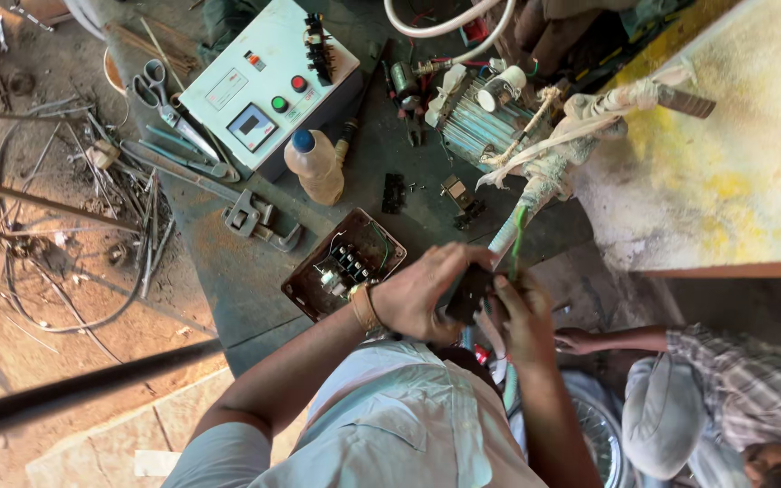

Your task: The person pours a liquid from a plastic bottle onto electrical components inside a metal box and scrubs them with a green brush. The person repeats the process of pouring liquid and scrubbing multiple times on different parts of the components.

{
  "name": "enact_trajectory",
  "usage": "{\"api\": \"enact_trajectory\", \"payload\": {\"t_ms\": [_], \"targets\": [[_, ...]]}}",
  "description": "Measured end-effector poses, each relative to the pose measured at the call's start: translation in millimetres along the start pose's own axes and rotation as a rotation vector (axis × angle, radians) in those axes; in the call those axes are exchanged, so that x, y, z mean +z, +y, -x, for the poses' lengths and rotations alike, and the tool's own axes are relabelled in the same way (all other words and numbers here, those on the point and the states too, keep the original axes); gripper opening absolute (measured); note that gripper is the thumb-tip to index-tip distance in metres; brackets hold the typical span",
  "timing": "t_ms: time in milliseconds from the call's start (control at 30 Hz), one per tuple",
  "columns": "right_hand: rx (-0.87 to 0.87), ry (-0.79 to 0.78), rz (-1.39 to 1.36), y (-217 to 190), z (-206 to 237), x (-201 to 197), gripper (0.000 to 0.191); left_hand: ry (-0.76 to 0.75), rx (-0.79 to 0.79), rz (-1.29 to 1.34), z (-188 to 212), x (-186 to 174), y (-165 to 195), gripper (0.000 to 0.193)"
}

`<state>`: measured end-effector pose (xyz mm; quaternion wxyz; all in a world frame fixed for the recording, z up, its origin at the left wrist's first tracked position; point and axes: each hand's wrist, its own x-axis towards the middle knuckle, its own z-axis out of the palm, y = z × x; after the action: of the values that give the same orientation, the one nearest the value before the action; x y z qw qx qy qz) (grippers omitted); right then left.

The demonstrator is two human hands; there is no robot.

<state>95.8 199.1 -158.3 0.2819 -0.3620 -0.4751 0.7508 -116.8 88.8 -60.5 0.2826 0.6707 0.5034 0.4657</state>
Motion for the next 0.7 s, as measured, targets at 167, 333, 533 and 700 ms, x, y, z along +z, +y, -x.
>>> {"api": "enact_trajectory", "payload": {"t_ms": [167, 333, 533, 700], "targets": [[0.202, -0.175, -0.167, -2, -15, 2, 0.012, -0.014, -0.024, 0.015, 8, 2, 18, 0.096], [0.297, -0.212, -0.344, -21, -18, 9, 0.011, 0.202, -0.022, 0.349, 14, 17, 7, 0.093], [0.159, -0.168, -0.107, -23, -3, 51, 0.011, 0.634, -0.196, 1.201, 24, 71, -9, 0.079], [-0.014, -0.342, 0.12, -41, 8, 59, 0.028, 0.81, -0.122, 1.465, 41, 64, -12, 0.078]]}}
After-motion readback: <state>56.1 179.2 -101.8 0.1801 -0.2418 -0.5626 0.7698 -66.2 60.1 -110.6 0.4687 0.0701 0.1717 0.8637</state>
